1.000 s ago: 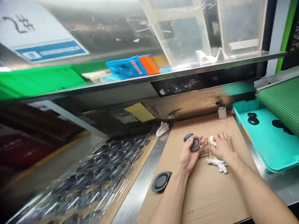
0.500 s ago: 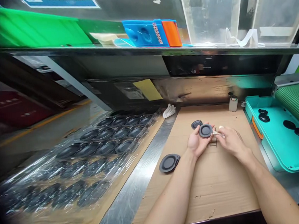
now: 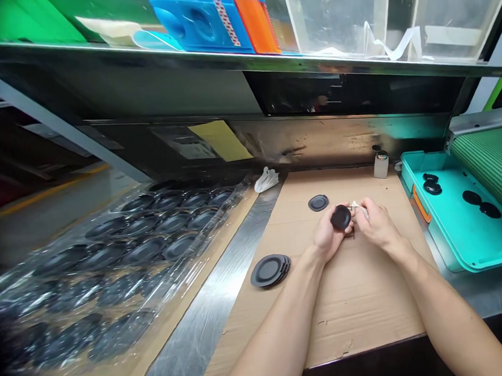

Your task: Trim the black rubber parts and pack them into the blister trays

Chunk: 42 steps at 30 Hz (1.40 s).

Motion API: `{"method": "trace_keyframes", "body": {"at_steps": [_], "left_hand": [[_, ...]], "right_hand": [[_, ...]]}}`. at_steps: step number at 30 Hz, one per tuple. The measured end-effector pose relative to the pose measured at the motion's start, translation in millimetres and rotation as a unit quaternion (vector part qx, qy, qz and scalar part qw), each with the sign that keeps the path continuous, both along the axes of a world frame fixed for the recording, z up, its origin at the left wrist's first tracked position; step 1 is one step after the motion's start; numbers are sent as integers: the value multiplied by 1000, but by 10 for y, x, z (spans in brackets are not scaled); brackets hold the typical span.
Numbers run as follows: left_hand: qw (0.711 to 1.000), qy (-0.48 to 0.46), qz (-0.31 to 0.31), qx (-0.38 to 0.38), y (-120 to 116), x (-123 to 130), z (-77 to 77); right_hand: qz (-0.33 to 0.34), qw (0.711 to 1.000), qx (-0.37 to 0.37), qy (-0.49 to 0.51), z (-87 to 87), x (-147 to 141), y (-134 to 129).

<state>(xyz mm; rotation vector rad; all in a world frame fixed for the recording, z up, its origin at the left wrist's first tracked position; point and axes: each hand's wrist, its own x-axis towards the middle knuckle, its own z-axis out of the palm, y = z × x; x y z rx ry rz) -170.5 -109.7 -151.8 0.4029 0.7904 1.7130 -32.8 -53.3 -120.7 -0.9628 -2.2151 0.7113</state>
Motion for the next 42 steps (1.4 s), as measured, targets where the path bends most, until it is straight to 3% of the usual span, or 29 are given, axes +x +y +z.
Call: {"method": "trace_keyframes", "body": {"at_steps": [3, 6, 10, 18, 24, 27, 30, 34, 42], "left_hand": [[998, -12, -68, 11, -36, 17, 47], [992, -40, -106, -48, -68, -45, 104], [982, -81, -116, -128, -79, -115, 164], [980, -75, -122, -138, -53, -104, 160], [976, 34, -118, -177, -39, 23, 142], [967, 113, -82, -211, -57, 111, 138], [938, 250, -55, -234, -91, 143, 124], [883, 397, -91, -232, -143, 103, 128], [877, 421, -119, -198, -174, 80, 181]], "right_hand": [[33, 999, -18, 13, -6, 22, 18], [33, 999, 3, 27, 21, 41, 13], [21, 999, 34, 16, 65, 51, 6], [55, 993, 101, -40, -45, 62, 93], [67, 983, 127, -111, -107, 49, 94], [65, 977, 141, -143, -87, 40, 57], [64, 972, 149, -172, -72, 37, 30], [76, 963, 171, -196, -70, 25, 15], [88, 950, 183, -237, -71, -20, -5]]}}
